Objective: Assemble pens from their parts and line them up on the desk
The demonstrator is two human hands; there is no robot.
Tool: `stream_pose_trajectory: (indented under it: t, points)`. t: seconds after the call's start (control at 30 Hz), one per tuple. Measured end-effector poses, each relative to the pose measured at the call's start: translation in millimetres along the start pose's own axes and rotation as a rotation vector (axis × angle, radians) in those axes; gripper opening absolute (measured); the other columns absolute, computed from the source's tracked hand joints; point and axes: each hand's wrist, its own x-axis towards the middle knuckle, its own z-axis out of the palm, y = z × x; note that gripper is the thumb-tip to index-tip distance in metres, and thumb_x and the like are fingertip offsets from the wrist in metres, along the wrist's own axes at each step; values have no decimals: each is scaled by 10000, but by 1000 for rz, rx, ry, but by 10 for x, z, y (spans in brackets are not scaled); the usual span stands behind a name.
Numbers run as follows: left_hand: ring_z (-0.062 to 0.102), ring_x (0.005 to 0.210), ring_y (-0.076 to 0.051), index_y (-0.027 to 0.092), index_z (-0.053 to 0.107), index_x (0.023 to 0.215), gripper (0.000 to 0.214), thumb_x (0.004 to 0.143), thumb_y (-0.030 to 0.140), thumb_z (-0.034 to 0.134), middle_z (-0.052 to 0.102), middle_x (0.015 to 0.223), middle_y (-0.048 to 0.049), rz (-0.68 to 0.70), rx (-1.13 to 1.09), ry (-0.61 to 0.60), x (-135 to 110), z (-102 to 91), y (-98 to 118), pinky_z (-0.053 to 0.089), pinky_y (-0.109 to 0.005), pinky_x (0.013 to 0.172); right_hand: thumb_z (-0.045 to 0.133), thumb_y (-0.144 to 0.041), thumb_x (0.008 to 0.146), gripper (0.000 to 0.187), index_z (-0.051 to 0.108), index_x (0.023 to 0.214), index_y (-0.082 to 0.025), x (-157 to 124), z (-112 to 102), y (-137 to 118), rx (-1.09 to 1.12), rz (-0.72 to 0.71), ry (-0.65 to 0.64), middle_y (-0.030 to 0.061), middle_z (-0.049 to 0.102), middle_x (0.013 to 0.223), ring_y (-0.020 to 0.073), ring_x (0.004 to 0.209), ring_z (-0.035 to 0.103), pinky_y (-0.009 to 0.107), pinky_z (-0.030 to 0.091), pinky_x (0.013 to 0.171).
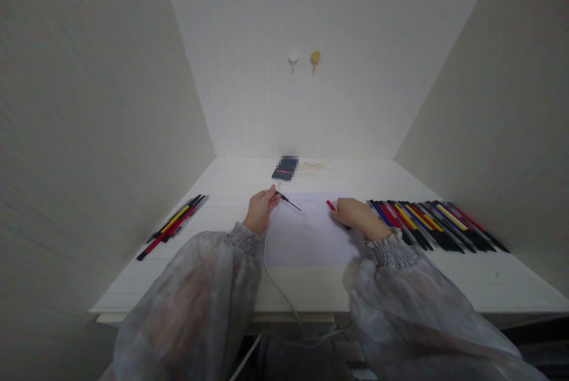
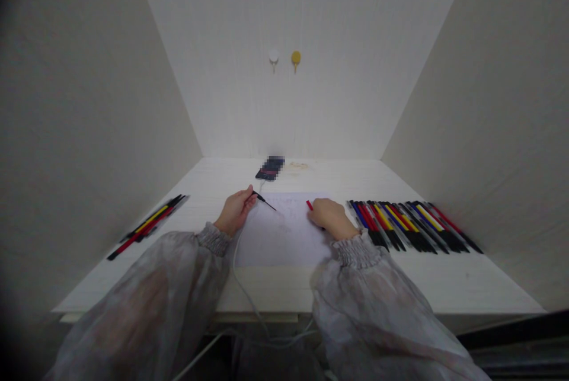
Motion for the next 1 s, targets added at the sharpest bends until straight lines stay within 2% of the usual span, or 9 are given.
stream_pose_trajectory:
  t: [0.1, 0.2, 0.27, 0.37, 0.57, 0.77, 0.87, 0.93, 1.0]
  points:
    - [534, 562, -66, 134, 534, 575, 151, 662, 224, 620, 548, 577, 4, -24, 82, -56, -23, 33, -12, 428, -173, 616, 450, -327, 754, 276, 603, 796, -101, 14, -27, -45, -11, 6, 138, 167, 615, 818, 222, 766, 567, 287, 372, 623]
    - [541, 577, -70, 127, 527, 583, 178, 647, 259, 630, 549, 588, 2, -37, 136, -112, -54, 79, -16, 431, -189, 634, 360, -372, 805, 352, 604, 763, -122, 4, -27, -170, 136, -165, 277, 103, 620, 747, 163, 699, 547, 236, 352, 597]
    - [545, 583, -74, 120, 524, 590, 192, 632, 266, 641, 547, 589, 1, -43, 152, -136, -79, 107, -14, 434, -200, 640, 311, -411, 819, 422, 606, 705, -132, -13, -1, -278, 306, -352, 254, 57, 609, 668, 129, 617, 522, 213, 336, 556]
    - [551, 592, -82, 112, 522, 599, 211, 618, 278, 651, 548, 587, 1, -40, 165, -170, -118, 138, -10, 438, -216, 645, 317, -445, 804, 459, 610, 649, -127, -23, 71, -403, 474, -448, 174, 22, 572, 569, 105, 528, 472, 202, 307, 492]
    - [563, 608, -89, 112, 512, 594, 219, 610, 279, 653, 552, 584, 3, -5, 176, -165, -129, 151, -13, 445, -227, 649, 483, -312, 713, 243, 642, 750, -131, 3, 173, -430, 604, -419, 57, 10, 593, 609, 90, 534, 472, 185, 311, 491]
    - [528, 505, -56, 112, 513, 630, 246, 622, 328, 630, 552, 553, 9, 85, 229, -39, -41, 75, 22, 427, -195, 551, 492, -214, 680, 163, 635, 669, -136, -37, 128, -413, 392, -372, 126, 18, 592, 581, 93, 521, 470, 189, 301, 495]
    - [477, 414, -51, 121, 514, 636, 276, 627, 379, 609, 524, 479, 30, 89, 418, -86, -44, 52, 31, 389, -190, 466, 497, -208, 678, 151, 627, 657, -134, -12, 137, -395, 319, -309, 181, 33, 607, 600, 103, 536, 486, 195, 301, 505]
    - [456, 372, -63, 129, 520, 670, 274, 630, 387, 600, 505, 431, 44, 106, 628, -154, -81, 65, 32, 363, -195, 427, 497, -219, 685, 154, 626, 658, -138, 6, 139, -390, 298, -300, 204, 40, 617, 618, 110, 552, 499, 199, 307, 518]
    - [458, 360, -79, 138, 529, 704, 262, 633, 380, 596, 498, 405, 51, 181, 875, -223, -134, 93, 40, 354, -204, 424, 500, -227, 688, 157, 628, 657, -141, 11, 122, -398, 297, -288, 204, 46, 624, 628, 115, 564, 508, 201, 313, 529]
